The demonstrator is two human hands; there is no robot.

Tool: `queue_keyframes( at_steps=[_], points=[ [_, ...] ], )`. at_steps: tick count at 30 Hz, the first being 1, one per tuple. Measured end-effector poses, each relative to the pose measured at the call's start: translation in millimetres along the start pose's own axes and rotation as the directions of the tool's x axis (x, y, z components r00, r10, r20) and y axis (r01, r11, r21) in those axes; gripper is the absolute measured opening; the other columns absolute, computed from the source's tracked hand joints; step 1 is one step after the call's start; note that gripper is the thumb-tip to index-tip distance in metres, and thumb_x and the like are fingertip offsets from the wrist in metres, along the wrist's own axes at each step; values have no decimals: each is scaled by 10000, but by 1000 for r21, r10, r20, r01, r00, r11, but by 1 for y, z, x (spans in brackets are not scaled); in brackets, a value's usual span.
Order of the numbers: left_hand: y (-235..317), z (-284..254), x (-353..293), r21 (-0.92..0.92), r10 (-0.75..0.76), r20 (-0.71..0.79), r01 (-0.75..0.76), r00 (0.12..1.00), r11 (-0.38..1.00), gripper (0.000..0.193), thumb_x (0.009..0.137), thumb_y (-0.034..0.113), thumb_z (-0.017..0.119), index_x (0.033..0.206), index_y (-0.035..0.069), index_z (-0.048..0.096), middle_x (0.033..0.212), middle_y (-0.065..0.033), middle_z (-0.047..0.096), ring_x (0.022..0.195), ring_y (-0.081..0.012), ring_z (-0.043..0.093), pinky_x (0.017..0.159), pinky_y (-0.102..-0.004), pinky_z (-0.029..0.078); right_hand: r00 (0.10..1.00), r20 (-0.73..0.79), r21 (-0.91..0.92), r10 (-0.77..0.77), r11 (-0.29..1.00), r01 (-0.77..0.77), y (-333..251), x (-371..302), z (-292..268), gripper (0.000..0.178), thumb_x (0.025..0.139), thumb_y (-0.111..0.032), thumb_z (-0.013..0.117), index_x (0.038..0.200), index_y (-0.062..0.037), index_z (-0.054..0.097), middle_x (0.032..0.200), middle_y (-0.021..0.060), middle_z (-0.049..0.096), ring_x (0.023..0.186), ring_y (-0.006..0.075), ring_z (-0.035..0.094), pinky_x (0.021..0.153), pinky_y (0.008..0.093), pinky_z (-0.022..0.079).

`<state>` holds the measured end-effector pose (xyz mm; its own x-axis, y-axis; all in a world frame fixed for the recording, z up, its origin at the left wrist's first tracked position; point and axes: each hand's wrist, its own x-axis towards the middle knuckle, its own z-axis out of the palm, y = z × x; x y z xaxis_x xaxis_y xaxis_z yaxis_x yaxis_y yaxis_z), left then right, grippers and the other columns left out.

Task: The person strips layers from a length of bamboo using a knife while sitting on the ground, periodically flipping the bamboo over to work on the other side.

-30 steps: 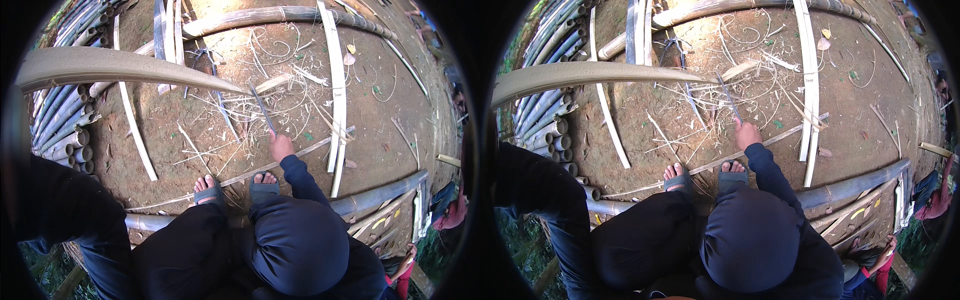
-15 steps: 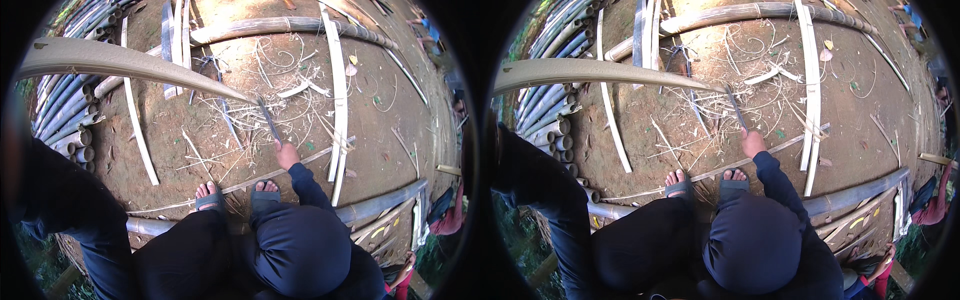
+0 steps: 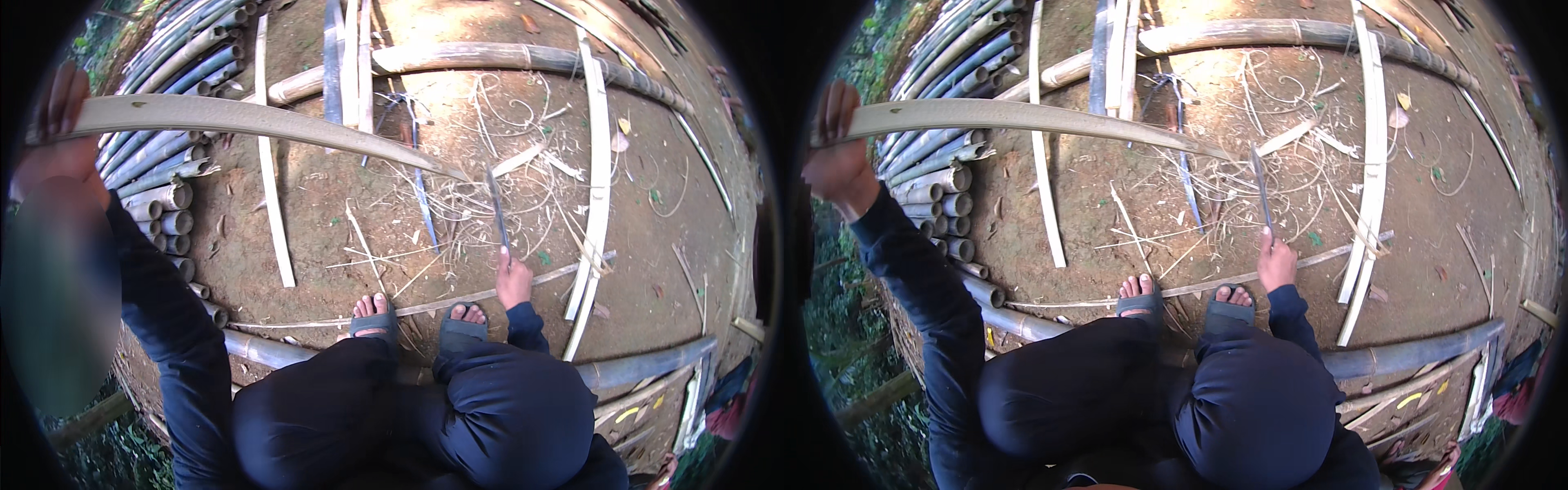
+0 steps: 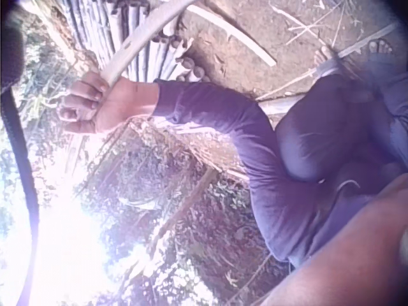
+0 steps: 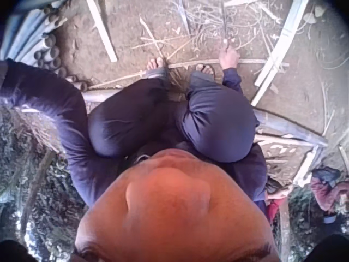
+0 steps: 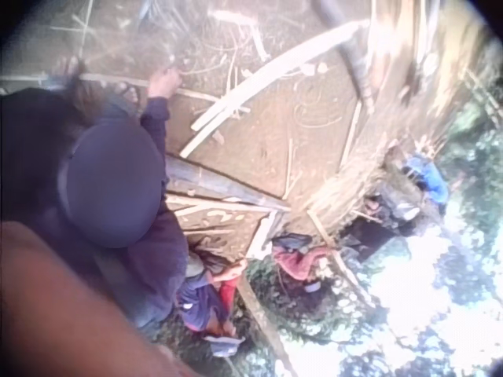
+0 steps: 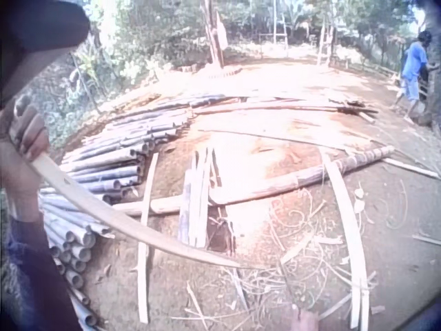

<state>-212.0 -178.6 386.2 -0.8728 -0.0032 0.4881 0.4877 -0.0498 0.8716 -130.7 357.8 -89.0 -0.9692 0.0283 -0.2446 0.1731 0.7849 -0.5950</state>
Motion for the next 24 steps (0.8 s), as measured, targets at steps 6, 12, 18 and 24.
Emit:
queue_keyframes(
  at_steps=[6, 12, 18, 24],
  points=[
    [-8, 68, -8, -302, 67, -87, -90, 994, 949, 164, 786, 180, 530, 803, 63, 417, 561, 4, 305, 468, -105, 313, 465, -242, 275, 995, 36, 121, -91, 989, 87, -84, -8, -34, 440, 998, -342, 510, 791, 28, 626, 596, 239, 579, 592, 411, 622, 559, 498, 462],
    [31, 127, -57, -159, 210, -48, -215, 976, 964, 212, 818, 254, 552, 751, 109, 413, 532, 32, 309, 442, -88, 282, 445, -238, 250, 775, 32, 385, -631, 723, 573, -203, -20, -80, 198, 951, -182, 588, 960, 15, 608, 688, 195, 626, 580, 369, 633, 522, 442, 496],
    [38, 196, -91, -123, 159, -193, -185, 968, 975, 296, 960, 352, 477, 776, 132, 403, 542, 23, 312, 472, -93, 304, 485, -252, 267, 516, 240, 277, -823, 567, 776, -255, -17, -176, 162, 902, -90, 606, 999, 37, 580, 702, 182, 610, 611, 383, 627, 592, 461, 515],
    [53, 207, -102, -35, 280, -364, -313, 888, 949, 416, 1002, 477, 444, 761, 141, 407, 544, 14, 330, 445, -92, 290, 428, -258, 216, 548, 514, 54, -660, 662, 747, -317, -54, -236, 199, 923, -122, 603, 1003, 58, 572, 743, 196, 616, 647, 397, 632, 587, 466, 516]
  ],
)
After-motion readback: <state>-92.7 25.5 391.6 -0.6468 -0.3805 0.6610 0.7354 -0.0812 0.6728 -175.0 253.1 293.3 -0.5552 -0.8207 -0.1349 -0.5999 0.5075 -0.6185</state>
